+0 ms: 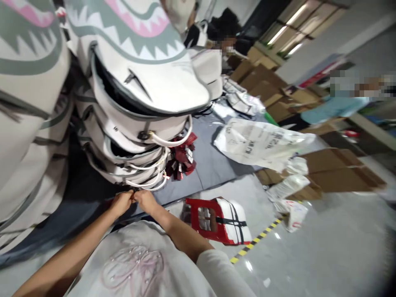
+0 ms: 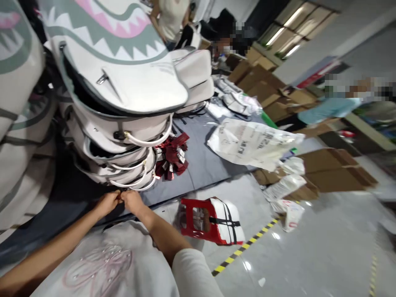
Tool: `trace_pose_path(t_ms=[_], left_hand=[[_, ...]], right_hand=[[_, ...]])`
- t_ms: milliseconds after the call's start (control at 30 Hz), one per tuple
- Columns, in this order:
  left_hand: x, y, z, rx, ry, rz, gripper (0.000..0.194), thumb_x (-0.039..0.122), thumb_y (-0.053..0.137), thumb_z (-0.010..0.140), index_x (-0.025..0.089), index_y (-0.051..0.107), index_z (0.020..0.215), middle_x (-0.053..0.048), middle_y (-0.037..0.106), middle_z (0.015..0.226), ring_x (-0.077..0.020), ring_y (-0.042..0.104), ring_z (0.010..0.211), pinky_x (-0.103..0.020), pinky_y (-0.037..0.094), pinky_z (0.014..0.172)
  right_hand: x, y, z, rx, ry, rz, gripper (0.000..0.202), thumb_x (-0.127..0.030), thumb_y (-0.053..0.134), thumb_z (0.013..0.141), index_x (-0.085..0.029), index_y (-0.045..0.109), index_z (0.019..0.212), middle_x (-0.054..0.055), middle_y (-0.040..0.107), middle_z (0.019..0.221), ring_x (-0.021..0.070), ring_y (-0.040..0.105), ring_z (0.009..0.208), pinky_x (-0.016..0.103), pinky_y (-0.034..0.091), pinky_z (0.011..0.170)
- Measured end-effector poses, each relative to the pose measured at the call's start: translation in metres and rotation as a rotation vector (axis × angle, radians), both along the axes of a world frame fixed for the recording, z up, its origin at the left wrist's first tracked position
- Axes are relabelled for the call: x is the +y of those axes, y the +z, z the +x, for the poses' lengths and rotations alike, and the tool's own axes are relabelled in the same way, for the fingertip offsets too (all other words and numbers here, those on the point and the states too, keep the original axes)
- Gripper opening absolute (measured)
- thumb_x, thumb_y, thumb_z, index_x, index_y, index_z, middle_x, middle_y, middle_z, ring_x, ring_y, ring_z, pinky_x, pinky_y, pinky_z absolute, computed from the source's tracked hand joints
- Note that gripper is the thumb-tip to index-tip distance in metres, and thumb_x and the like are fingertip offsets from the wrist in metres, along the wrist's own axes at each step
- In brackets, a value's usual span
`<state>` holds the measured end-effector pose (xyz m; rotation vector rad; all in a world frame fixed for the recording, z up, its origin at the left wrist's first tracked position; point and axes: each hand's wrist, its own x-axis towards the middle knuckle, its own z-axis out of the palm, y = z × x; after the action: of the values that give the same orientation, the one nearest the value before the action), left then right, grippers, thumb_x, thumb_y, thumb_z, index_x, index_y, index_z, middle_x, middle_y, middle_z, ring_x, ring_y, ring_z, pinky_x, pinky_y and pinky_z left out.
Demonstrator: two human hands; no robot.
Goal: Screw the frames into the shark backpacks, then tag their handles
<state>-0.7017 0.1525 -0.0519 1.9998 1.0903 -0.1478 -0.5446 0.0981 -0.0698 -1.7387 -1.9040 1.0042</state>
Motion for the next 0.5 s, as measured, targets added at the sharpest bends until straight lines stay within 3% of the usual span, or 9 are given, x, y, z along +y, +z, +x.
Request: trace_pose_path(t_ms=[133, 333, 500], left_hand=[[0.0031, -0.0017, 0.0064, 0.048, -0.047, 0.037, 0.026, 0.036, 0.060, 0.096, 0.015, 0.065, 0.110, -0.006, 0.068, 0.108, -0.0181, 0.066, 0.099, -0.039, 0.056, 0.089], [-0.0040, -0.0016, 0.0097, 0.162, -0.004, 0.116, 0.025, 0.036, 0.058, 0.097, 0.016, 0.065, 0.110, -0.006, 0.068, 0.110, -0.0180, 0.066, 0.097, -0.040, 0.054, 0.090], [-0.0044, 0.0016, 0.0092, 0.156, -0.018, 0.116, 0.018, 0.025, 0.049, 0.098, 0.019, 0.066, 0.101, -0.006, 0.073, 0.100, -0.0175, 0.069, 0.091, -0.028, 0.048, 0.077]], right_hand=[[0.0017, 0.0019, 0.0016, -0.082, 0.012, -0.043, 0.026, -0.035, 0.060, 0.097, -0.016, 0.064, 0.114, 0.006, 0.067, 0.112, 0.0182, 0.066, 0.096, 0.039, 0.057, 0.085], [0.0016, 0.0022, 0.0015, -0.096, -0.053, -0.089, 0.028, -0.036, 0.060, 0.097, -0.016, 0.063, 0.117, 0.007, 0.066, 0.116, 0.0191, 0.066, 0.099, 0.040, 0.057, 0.087], [0.0027, 0.0034, 0.0023, -0.074, -0.105, -0.122, 0.027, -0.036, 0.060, 0.097, -0.016, 0.063, 0.115, 0.007, 0.066, 0.114, 0.0188, 0.066, 0.098, 0.040, 0.057, 0.086]])
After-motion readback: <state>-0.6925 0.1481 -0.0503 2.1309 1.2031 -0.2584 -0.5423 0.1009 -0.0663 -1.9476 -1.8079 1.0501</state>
